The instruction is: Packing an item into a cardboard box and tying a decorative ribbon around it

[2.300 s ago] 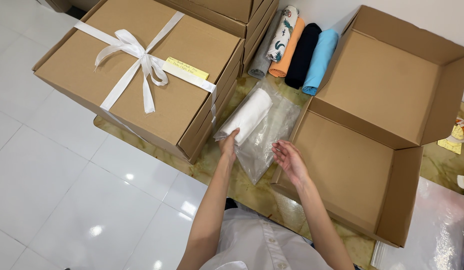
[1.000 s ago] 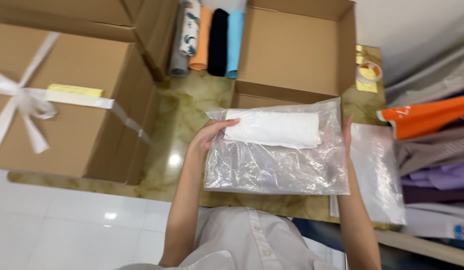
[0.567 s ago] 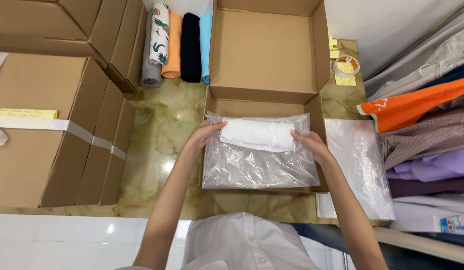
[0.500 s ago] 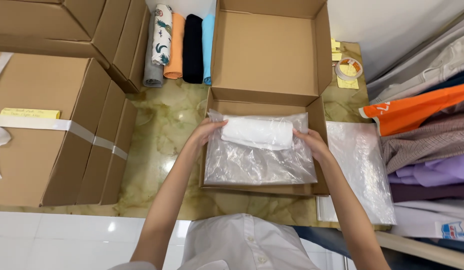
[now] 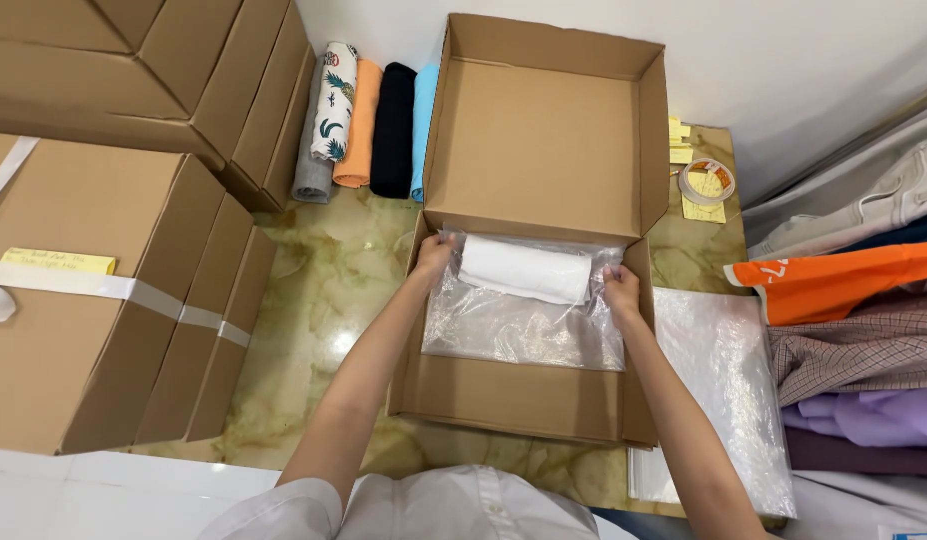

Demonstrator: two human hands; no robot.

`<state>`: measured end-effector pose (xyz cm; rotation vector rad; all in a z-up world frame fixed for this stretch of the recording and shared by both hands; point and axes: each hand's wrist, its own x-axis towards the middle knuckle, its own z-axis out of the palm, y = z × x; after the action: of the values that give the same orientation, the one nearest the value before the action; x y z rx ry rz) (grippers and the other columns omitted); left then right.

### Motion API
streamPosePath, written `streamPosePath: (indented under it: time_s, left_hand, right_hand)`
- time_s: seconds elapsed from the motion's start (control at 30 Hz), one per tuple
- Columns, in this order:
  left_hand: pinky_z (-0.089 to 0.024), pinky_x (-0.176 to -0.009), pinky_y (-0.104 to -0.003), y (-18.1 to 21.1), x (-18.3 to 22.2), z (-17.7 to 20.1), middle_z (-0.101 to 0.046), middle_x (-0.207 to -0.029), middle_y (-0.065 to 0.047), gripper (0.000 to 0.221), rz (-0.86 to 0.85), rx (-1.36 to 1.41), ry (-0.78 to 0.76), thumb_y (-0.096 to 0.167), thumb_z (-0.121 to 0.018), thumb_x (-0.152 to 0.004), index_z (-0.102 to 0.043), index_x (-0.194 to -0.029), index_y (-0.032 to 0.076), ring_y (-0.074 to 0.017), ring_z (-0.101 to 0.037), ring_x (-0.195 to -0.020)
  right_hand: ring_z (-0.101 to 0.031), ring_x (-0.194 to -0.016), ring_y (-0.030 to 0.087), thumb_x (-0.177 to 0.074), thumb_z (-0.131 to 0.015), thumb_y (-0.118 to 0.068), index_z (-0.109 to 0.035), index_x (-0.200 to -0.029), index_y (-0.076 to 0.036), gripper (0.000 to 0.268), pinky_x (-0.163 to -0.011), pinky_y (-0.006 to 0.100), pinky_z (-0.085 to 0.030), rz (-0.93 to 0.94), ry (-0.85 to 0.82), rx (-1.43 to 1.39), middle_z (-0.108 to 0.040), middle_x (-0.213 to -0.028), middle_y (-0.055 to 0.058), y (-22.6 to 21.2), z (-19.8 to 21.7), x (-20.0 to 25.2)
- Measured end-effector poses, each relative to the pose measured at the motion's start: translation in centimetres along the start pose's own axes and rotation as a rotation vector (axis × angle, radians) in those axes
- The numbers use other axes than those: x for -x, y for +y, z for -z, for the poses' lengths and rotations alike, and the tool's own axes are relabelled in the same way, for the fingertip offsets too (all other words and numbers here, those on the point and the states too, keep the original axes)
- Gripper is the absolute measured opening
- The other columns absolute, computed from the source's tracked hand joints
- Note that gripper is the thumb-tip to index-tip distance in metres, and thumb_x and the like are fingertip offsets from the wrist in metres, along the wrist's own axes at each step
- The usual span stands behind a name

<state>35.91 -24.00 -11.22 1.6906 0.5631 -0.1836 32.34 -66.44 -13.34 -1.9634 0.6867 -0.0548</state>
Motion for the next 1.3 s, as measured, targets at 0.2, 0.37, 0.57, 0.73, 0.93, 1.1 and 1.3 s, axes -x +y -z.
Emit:
streamPosePath:
  time_s: [0.2, 0.37, 0.57, 0.73, 0.93, 1.1, 1.3]
  left_hand:
    - [-0.053, -0.099, -0.047, 0.9, 2.2, 0.1, -0.074, -0.112, -0.015, 0.032, -0.071, -0.246, 0.111, 0.037, -0.053, -0.105, -0.067, -0.112, 0.009, -0.0343, -0.065, -0.118]
    - [-0.049, -0.104, -0.054, 1.7, 4.0, 0.5, -0.068, -0.122, -0.026, 0.029, -0.118, -0.28, 0.07, 0.027, -0.043, -0.108, -0.054, -0.119, 0.003, -0.0425, -0.06, -0.124]
    - [-0.049, -0.097, -0.057, 24.4, 16.6, 3.5, -0.061, -0.138, -0.022, 0.071, 0.122, -1.353, -0.316, 0.062, -0.052, -0.095, -0.063, -0.135, 0.005, -0.0425, -0.058, -0.122]
    - [-0.058, -0.063, -0.066, 21.5, 5.1, 4.4, -0.072, -0.093, -0.028, 0.074, 0.025, -1.22, 0.077, 0.066, -0.054, -0.093, -0.073, -0.111, -0.003, -0.0502, -0.072, -0.087]
    - [-0.059, -0.052, -0.057, 20.1, -4.2, 4.1, -0.069, -0.071, -0.023, 0.052, -0.291, -0.75, 0.172, 0.047, -0.066, -0.093, -0.074, -0.084, -0.003, -0.0442, -0.072, -0.069]
    - [-0.059, -0.052, -0.055, 19.6, -8.5, 3.5, -0.066, -0.065, -0.024, 0.046, -0.274, -0.805, 0.155, 0.034, -0.054, -0.1, -0.072, -0.077, -0.002, -0.0406, -0.072, -0.065]
    - [-0.059, -0.055, -0.051, 18.9, -3.6, 1.8, -0.065, -0.061, -0.021, 0.049, -0.436, -0.871, 0.327, 0.017, -0.04, -0.107, -0.07, -0.073, -0.004, -0.0384, -0.073, -0.064]
  right_hand:
    - [-0.069, -0.107, 0.037, -0.106, -0.055, -0.034, -0.068, -0.118, -0.013, 0.028, -0.087, 0.051, -0.057, 0.004, -0.026, 0.283, -0.074, -0.106, 0.016, -4.4, 1.1, 5.0]
    - [-0.067, -0.11, 0.044, -0.11, -0.046, -0.032, -0.053, -0.12, -0.01, 0.025, -0.091, 0.057, -0.055, 0.046, -0.006, 0.382, -0.071, -0.112, 0.024, -2.4, 0.8, 4.9]
    - [-0.04, -0.138, 0.051, -0.095, -0.055, 0.0, -0.046, -0.152, -0.025, 0.063, -0.115, 0.059, -0.037, 0.224, -0.173, 0.092, -0.046, -0.15, 0.031, -15.8, 13.6, 19.5]
    - [-0.038, -0.141, 0.049, -0.092, -0.056, -0.003, -0.048, -0.151, -0.035, 0.068, -0.117, 0.056, -0.034, 0.246, -0.176, 0.125, -0.047, -0.152, 0.025, -14.7, 13.2, 18.6]
    - [-0.043, -0.137, 0.05, -0.093, -0.054, -0.004, -0.047, -0.152, -0.036, 0.067, -0.113, 0.057, -0.038, 0.24, -0.18, 0.148, -0.05, -0.15, 0.025, -11.7, 12.5, 15.9]
    - [-0.046, -0.137, 0.047, -0.093, -0.055, -0.005, -0.049, -0.15, -0.04, 0.067, -0.113, 0.055, -0.039, 0.202, -0.171, 0.166, -0.054, -0.148, 0.022, -14.6, 12.9, 17.5]
    - [-0.046, -0.136, 0.047, -0.093, -0.056, -0.004, -0.05, -0.15, -0.038, 0.067, -0.112, 0.055, -0.04, 0.212, -0.16, 0.158, -0.054, -0.148, 0.022, -14.3, 12.6, 16.9]
